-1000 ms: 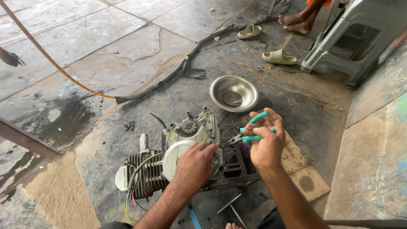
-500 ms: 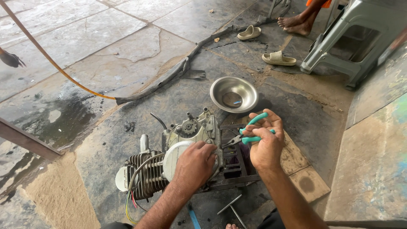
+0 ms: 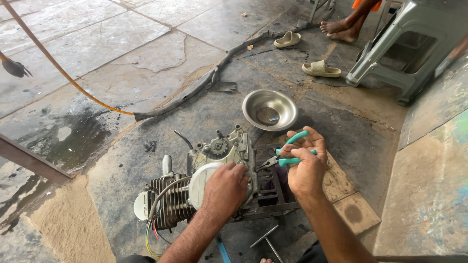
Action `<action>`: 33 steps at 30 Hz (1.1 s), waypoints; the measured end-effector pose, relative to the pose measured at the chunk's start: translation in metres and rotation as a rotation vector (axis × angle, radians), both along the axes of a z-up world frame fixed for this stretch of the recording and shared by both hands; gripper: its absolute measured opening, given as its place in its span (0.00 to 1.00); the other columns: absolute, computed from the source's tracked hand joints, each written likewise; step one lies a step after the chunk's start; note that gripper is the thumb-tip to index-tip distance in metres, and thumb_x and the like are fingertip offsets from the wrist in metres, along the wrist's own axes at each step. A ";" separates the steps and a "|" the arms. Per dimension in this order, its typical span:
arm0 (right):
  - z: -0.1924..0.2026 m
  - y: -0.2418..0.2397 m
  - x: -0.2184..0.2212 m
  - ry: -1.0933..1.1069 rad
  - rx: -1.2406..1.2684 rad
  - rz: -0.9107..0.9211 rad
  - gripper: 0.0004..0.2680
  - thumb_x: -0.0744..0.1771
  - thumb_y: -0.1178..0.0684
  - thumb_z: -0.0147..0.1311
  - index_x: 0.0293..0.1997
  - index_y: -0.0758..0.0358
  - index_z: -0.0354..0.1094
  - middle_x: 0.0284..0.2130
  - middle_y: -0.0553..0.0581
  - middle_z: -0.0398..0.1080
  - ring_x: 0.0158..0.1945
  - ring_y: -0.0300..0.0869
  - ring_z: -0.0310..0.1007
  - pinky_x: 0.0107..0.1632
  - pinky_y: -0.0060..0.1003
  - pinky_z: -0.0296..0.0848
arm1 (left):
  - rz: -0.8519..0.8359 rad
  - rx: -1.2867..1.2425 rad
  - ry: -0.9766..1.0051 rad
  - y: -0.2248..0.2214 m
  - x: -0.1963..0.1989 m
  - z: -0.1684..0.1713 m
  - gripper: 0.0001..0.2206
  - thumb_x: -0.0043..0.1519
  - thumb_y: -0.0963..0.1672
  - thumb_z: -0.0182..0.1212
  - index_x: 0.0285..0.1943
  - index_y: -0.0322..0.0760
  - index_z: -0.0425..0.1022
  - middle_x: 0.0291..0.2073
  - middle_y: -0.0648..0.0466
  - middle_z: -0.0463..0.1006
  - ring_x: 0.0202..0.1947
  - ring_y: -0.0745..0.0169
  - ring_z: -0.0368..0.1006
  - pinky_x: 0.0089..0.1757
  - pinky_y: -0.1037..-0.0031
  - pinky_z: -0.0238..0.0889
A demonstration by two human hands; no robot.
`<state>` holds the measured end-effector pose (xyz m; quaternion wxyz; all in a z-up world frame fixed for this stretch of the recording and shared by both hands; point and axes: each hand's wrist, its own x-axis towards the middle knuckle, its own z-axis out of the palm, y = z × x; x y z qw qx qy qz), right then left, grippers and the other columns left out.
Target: Repairing and assembling a motorcycle engine component.
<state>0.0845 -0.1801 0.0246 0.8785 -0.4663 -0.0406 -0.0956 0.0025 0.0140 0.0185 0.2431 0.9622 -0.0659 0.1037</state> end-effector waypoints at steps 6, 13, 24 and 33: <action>-0.001 0.001 -0.001 -0.028 0.017 0.016 0.22 0.61 0.71 0.42 0.62 0.63 0.58 0.50 0.69 0.70 0.40 0.44 0.77 0.43 0.43 0.82 | 0.011 0.010 -0.017 -0.002 0.001 -0.003 0.08 0.63 0.44 0.63 0.45 0.36 0.80 0.37 0.49 0.79 0.41 0.56 0.77 0.43 0.63 0.74; 0.010 0.009 -0.007 -0.259 0.069 0.100 0.25 0.62 0.71 0.41 0.68 0.63 0.54 0.56 0.71 0.67 0.48 0.46 0.77 0.54 0.48 0.81 | 0.090 -0.317 0.052 0.026 0.021 -0.004 0.08 0.65 0.45 0.61 0.46 0.38 0.82 0.45 0.50 0.82 0.40 0.62 0.80 0.46 0.69 0.77; 0.023 0.058 0.020 -0.383 -0.111 0.156 0.28 0.61 0.70 0.44 0.73 0.62 0.49 0.61 0.71 0.63 0.50 0.45 0.76 0.57 0.45 0.79 | 0.143 -0.393 0.001 0.057 0.058 0.010 0.13 0.61 0.41 0.61 0.55 0.38 0.81 0.47 0.44 0.83 0.45 0.50 0.81 0.50 0.61 0.72; 0.033 0.087 0.019 -0.376 -0.286 0.225 0.29 0.62 0.70 0.47 0.73 0.63 0.48 0.60 0.68 0.64 0.49 0.45 0.75 0.58 0.43 0.77 | 0.006 -0.487 0.041 0.063 0.069 0.000 0.13 0.58 0.40 0.60 0.50 0.41 0.84 0.42 0.41 0.83 0.45 0.43 0.80 0.49 0.58 0.70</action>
